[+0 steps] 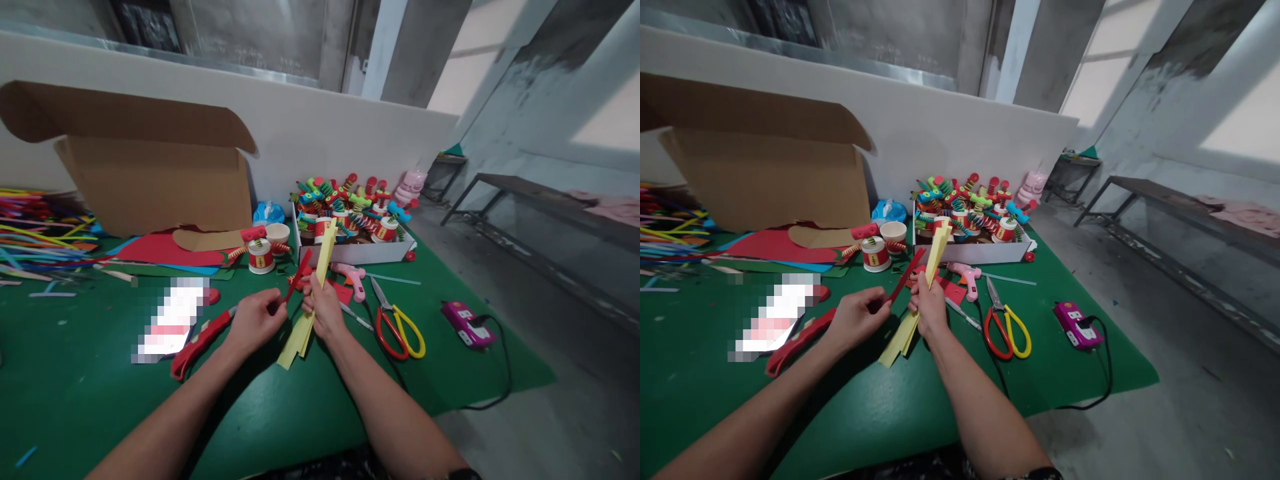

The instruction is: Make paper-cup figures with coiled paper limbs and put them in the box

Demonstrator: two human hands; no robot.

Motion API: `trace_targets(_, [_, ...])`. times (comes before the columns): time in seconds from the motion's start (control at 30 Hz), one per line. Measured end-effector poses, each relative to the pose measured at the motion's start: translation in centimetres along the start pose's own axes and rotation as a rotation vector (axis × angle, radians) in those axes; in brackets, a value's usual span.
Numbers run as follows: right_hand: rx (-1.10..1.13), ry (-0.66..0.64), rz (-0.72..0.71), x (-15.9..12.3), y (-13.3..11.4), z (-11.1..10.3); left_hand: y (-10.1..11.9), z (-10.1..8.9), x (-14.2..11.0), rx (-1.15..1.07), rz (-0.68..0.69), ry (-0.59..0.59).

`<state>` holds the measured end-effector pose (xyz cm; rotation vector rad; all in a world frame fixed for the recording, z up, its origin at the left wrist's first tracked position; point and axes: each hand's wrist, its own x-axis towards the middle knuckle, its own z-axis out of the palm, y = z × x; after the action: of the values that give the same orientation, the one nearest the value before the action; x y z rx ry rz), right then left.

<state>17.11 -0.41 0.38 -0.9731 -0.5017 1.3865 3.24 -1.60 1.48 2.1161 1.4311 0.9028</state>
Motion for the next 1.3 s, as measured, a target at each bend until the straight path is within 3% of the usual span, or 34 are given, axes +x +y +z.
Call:
trace_targets(0.2, [-0.044,0.025,0.025,-0.6,-0.4,0.5,0.6,0.1,-0.7,0.332,0.218,-0.042])
trace_targets(0.37, [-0.064,0.031,0.027,-0.3,-0.5,0.5,0.4,0.2,-0.6,0.387,0.211,-0.044])
trace_targets(0.53, [-0.176,0.023,0.054,-0.4,-0.7,0.2,0.1,0.1,-0.5,0.544,0.337,-0.048])
trace_targets(0.63, [-0.211,-0.017,0.081,-0.4,-0.7,0.1,0.2,0.1,-0.6,0.469,0.36,-0.047])
trace_targets(0.7, [-0.232,-0.035,0.071,-0.5,-0.5,0.1,0.3,0.2,-0.5,0.303,0.294,-0.037])
trace_targets(0.83, [-0.328,-0.071,0.022,-0.7,-0.3,0.1,0.0,0.5,0.0,-0.119,-0.02,-0.01])
trace_targets(0.93, [-0.35,-0.099,0.014,-0.8,-0.4,0.1,-0.5,0.6,0.4,-0.437,-0.229,-0.079])
trace_targets(1.07, [-0.299,-0.13,0.037,-0.8,-0.7,0.1,-1.1,0.5,0.7,-0.811,-0.398,-0.171])
trace_targets(1.3, [-0.338,-0.12,0.059,-0.8,-0.8,0.0,-0.6,0.1,0.8,-0.763,-0.398,-0.115])
